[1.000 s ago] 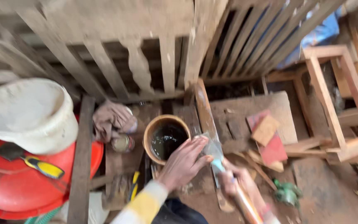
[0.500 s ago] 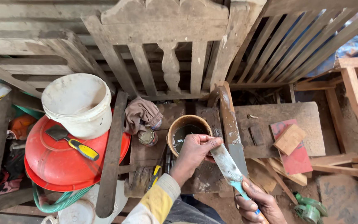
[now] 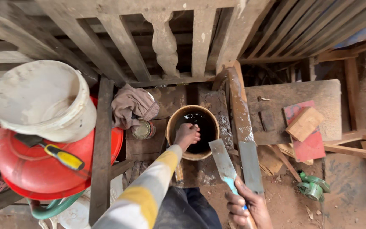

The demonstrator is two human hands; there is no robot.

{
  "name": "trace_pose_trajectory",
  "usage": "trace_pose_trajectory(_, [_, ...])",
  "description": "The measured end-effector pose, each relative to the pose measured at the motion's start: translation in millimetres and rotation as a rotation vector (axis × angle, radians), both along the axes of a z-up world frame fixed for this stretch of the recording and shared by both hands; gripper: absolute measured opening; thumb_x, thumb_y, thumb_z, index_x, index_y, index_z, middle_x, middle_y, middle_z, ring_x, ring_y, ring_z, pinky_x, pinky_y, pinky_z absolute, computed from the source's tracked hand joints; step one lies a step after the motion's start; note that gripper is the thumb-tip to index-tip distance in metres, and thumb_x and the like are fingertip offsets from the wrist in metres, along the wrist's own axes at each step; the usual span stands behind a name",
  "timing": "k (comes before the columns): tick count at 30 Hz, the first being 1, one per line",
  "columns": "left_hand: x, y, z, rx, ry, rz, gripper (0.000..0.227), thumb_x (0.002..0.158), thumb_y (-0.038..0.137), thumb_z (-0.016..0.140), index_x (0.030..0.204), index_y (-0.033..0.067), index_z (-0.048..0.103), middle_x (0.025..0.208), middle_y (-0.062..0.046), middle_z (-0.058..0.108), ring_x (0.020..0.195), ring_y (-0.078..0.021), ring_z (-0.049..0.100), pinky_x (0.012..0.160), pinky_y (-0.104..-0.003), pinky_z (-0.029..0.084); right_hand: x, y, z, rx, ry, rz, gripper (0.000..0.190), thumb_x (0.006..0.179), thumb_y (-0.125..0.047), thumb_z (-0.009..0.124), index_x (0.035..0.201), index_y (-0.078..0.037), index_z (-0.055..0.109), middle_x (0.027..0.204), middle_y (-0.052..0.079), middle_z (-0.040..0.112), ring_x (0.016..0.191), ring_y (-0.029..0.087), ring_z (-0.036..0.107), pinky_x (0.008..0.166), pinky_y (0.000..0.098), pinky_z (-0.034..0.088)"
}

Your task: The person sharpens a metal blade by dipping it into a container of dark liquid and then rubbing it against a whetstone held in their hand.

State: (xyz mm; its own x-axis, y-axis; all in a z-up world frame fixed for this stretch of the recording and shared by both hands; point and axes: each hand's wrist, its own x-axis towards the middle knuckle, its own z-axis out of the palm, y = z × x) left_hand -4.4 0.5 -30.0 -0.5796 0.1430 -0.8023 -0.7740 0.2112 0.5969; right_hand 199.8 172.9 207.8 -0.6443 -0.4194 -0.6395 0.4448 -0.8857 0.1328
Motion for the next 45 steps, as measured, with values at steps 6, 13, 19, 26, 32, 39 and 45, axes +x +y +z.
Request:
trace_pose_trajectory(6, [-0.5, 4.2, -107.6, -0.511, 0.180, -0.229, 0.034, 0.092, 0.033, 0.065, 0.085, 0.0000, 0.070, 0.085, -0.022, 0.073, 0.077, -0.0407, 0.071, 0.068, -0.052, 0.058, -4.5, -10.4, -33.7, -0.121, -0.093, -0.102, 0.023, 0.104, -0.030, 0.042, 0.120, -0.023, 0.056, 0.067, -0.002, 0.042, 0.048, 0.009, 0.040, 0.039, 0.0242, 0.039])
trace_pose_trajectory(13, [21.0, -10.0, 75.9, -0.040, 0.374, -0.073, 0.073, 0.105, 0.054, 0.035, 0.093, -0.0013, 0.080, 0.091, -0.012, 0.082, 0.084, -0.0225, 0.076, 0.078, -0.038, 0.058, -43.4, -32.1, -49.8, -0.213, -0.275, -0.269, 0.024, 0.105, -0.034, 0.052, 0.095, -0.013, 0.056, 0.071, -0.002, 0.047, 0.054, 0.007, 0.047, 0.045, 0.0224, 0.043])
trace_pose_trajectory(19, [38.1, -47.2, 216.4, 0.058, 0.915, -0.809, 0.065, 0.110, 0.046, 0.024, 0.151, 0.0027, 0.050, 0.157, -0.014, 0.050, 0.151, -0.0286, 0.040, 0.125, -0.043, 0.020, -74.0, -46.6, -21.9, -0.177, -0.258, -0.162, 0.024, 0.101, -0.035, 0.053, 0.098, -0.012, 0.057, 0.070, -0.001, 0.047, 0.054, 0.008, 0.047, 0.045, 0.0215, 0.044])
trace_pose_trajectory(26, [51.5, -0.3, 206.7, 0.068, 0.963, -0.972, 0.063, 0.112, 0.045, 0.023, 0.155, 0.0032, 0.043, 0.161, -0.016, 0.041, 0.152, -0.0293, 0.036, 0.127, -0.044, 0.022, -7.7, -9.4, 29.6, 0.434, -0.169, 0.053, 0.030, 0.095, -0.018, 0.053, 0.124, -0.017, 0.054, 0.065, 0.002, 0.047, 0.046, 0.012, 0.045, 0.036, 0.0261, 0.038])
trace_pose_trajectory(32, [84.0, 44.3, 234.4, 0.204, 0.979, -0.880, 0.055, 0.108, 0.041, 0.042, 0.142, 0.0014, 0.057, 0.143, -0.021, 0.062, 0.136, -0.0335, 0.056, 0.116, -0.044, 0.040, 35.7, 48.3, 84.6, 0.635, -0.133, 0.288, 0.055, 0.092, -0.017, 0.055, 0.146, -0.016, 0.047, 0.064, 0.007, 0.054, 0.045, 0.015, 0.049, 0.039, 0.0305, 0.043])
trace_pose_trajectory(39, [85.4, 63.0, 245.1, -0.015, 0.743, -0.779, 0.047, 0.103, 0.041, 0.052, 0.126, 0.0045, 0.072, 0.105, -0.020, 0.076, 0.097, -0.0350, 0.076, 0.086, -0.041, 0.059, 28.8, 50.7, 130.1, 1.152, -0.072, 0.790, 0.060, 0.099, -0.021, 0.055, 0.158, -0.027, 0.044, 0.067, 0.001, 0.060, 0.052, 0.011, 0.050, 0.049, 0.0267, 0.045])
trace_pose_trajectory(45, [77.1, 97.7, 256.1, -0.349, 0.339, -0.750, 0.093, 0.090, 0.054, 0.065, 0.150, -0.0059, 0.029, 0.098, -0.025, 0.072, 0.092, -0.0390, 0.075, 0.083, -0.047, 0.061, 38.0, 55.5, 135.2, 1.179, -0.090, 0.741, 0.063, 0.099, -0.022, 0.056, 0.160, -0.029, 0.041, 0.067, 0.002, 0.059, 0.053, 0.012, 0.050, 0.051, 0.0282, 0.046])
